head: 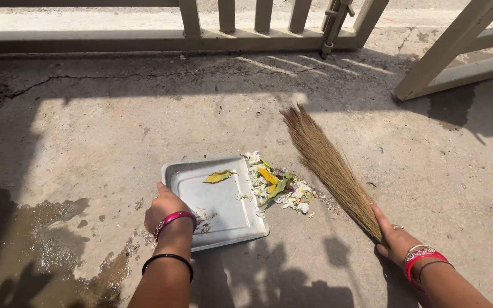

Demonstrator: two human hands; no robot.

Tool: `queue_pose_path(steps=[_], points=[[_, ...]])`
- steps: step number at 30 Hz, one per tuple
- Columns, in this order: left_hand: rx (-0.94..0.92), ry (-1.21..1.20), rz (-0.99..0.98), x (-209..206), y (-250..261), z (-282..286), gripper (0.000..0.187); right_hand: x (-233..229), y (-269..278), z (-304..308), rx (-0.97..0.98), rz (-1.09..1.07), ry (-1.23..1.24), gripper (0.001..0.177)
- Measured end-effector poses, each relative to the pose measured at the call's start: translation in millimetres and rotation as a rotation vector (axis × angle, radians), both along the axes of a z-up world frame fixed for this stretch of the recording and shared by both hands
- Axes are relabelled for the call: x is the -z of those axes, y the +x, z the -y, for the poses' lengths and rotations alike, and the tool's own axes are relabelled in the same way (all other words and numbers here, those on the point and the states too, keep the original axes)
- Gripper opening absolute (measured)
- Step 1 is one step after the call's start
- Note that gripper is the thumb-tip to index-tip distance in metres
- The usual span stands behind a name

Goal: Sweep the floor and collect debris into a dustpan.

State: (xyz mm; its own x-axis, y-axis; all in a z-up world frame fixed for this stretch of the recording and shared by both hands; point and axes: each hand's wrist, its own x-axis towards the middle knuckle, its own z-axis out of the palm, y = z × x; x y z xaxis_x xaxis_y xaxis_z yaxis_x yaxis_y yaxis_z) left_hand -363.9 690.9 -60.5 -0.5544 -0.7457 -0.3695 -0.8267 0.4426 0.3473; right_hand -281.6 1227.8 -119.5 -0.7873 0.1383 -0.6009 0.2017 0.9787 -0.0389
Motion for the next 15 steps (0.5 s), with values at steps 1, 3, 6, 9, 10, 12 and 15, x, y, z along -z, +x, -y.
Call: queue_pose_path(steps=[1, 3, 6, 9, 10, 12, 15], points=[[-0.001, 0.004, 0.002, -1, 4, -2, 0.083, -5, 4, 20, -0.001, 0.002, 0.004, 0.117], [-0.032, 0.054, 0.015, -4, 8, -9, 0.081, -17, 10, 57, 0.000, 0.030, -0.089, 0.117], [0.102, -0.022, 0.011, 21, 16, -5, 0.059, -27, 4, 82, -0.116, 0.025, -0.095, 0.114], [0.265, -0.109, 0.019, 16, 22, -7, 0.033, -42, -16, 85, -0.211, -0.138, -0.336, 0.111], [0.262, -0.117, 0.025, 18, 23, 0, 0.033, -42, -22, 85, -0.213, -0.133, -0.346, 0.111], [0.284, -0.108, 0.075, 22, 23, 9, 0.030, -44, -39, 79, -0.066, -0.168, -0.174, 0.112], [0.247, -0.105, 0.087, 9, 20, 13, 0.035, -37, -64, 90, -0.034, -0.087, -0.072, 0.114]])
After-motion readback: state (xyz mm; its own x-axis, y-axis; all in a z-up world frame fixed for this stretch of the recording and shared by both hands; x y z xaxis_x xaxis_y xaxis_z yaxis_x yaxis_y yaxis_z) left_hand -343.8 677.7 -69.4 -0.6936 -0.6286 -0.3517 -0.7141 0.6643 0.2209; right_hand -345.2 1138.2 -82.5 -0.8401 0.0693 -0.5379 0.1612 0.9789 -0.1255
